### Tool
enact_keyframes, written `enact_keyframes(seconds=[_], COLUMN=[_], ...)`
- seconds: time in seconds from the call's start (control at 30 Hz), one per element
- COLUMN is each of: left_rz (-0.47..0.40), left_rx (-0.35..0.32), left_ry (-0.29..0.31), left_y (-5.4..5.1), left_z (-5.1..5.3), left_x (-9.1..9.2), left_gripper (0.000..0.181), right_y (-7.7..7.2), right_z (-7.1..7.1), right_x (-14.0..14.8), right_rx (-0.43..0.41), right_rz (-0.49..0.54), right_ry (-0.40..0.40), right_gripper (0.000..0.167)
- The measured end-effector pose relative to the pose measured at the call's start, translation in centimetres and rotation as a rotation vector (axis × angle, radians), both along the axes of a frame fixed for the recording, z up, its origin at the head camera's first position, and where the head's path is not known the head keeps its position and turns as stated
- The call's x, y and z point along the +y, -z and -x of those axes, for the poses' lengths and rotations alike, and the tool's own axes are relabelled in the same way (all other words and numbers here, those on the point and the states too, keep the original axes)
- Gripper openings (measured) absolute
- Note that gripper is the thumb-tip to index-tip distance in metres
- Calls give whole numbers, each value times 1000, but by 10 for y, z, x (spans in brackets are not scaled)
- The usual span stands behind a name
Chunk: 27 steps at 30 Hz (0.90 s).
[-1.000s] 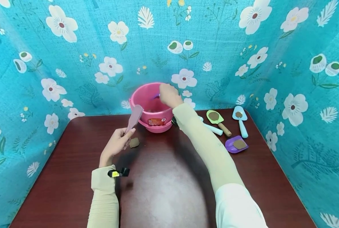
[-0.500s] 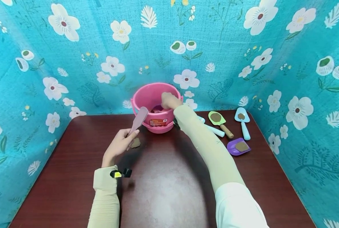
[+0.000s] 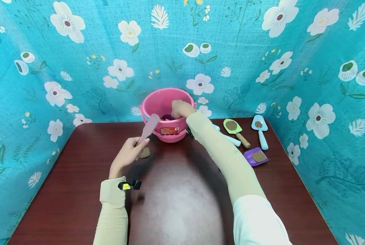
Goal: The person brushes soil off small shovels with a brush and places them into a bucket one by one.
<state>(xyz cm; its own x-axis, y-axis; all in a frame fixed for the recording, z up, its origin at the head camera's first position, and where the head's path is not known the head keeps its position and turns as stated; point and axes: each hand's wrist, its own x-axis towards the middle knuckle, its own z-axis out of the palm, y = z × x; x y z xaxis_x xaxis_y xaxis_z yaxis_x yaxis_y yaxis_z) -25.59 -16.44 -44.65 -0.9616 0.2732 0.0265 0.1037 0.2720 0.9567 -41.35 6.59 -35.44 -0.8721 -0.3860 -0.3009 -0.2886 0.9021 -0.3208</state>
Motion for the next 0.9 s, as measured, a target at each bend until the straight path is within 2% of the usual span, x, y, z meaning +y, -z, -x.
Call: enact_keyframes(seconds=[0.13, 0.23, 0.37, 0.47, 0.57, 0.63, 0.77, 0.83, 0.9], left_rz=[4, 1, 2, 12, 27, 35, 42, 44, 44], left_rx=[-16, -11, -3, -18, -24, -21, -12, -5, 0], left_ry=[8, 16, 23, 18, 15, 14, 21, 24, 27], left_y=[0, 0, 0, 0, 1, 1, 1, 0, 0], left_z=[0, 0, 1, 0, -1, -1, 0, 0, 0], left_x=[1, 3, 5, 6, 7, 7, 9, 10, 12], left_gripper=[33, 30, 32, 37, 39, 39, 38, 38, 37], right_y=[-17, -33, -44, -39, -22, -3, 46, 69, 89], right_z=[-6, -9, -10, -8, -8, -9, -19, -26, -33], right_x=[6, 18, 51, 89, 132, 161, 204, 216, 224], right_rx=[69, 150, 283, 400, 447, 424, 274, 176, 116], right_rz=[58, 169, 378, 504, 536, 517, 422, 376, 330], right_ry=[-49, -45, 49, 151, 253, 290, 315, 320, 336], right_gripper=[19, 27, 36, 32, 29, 27, 27, 25, 26])
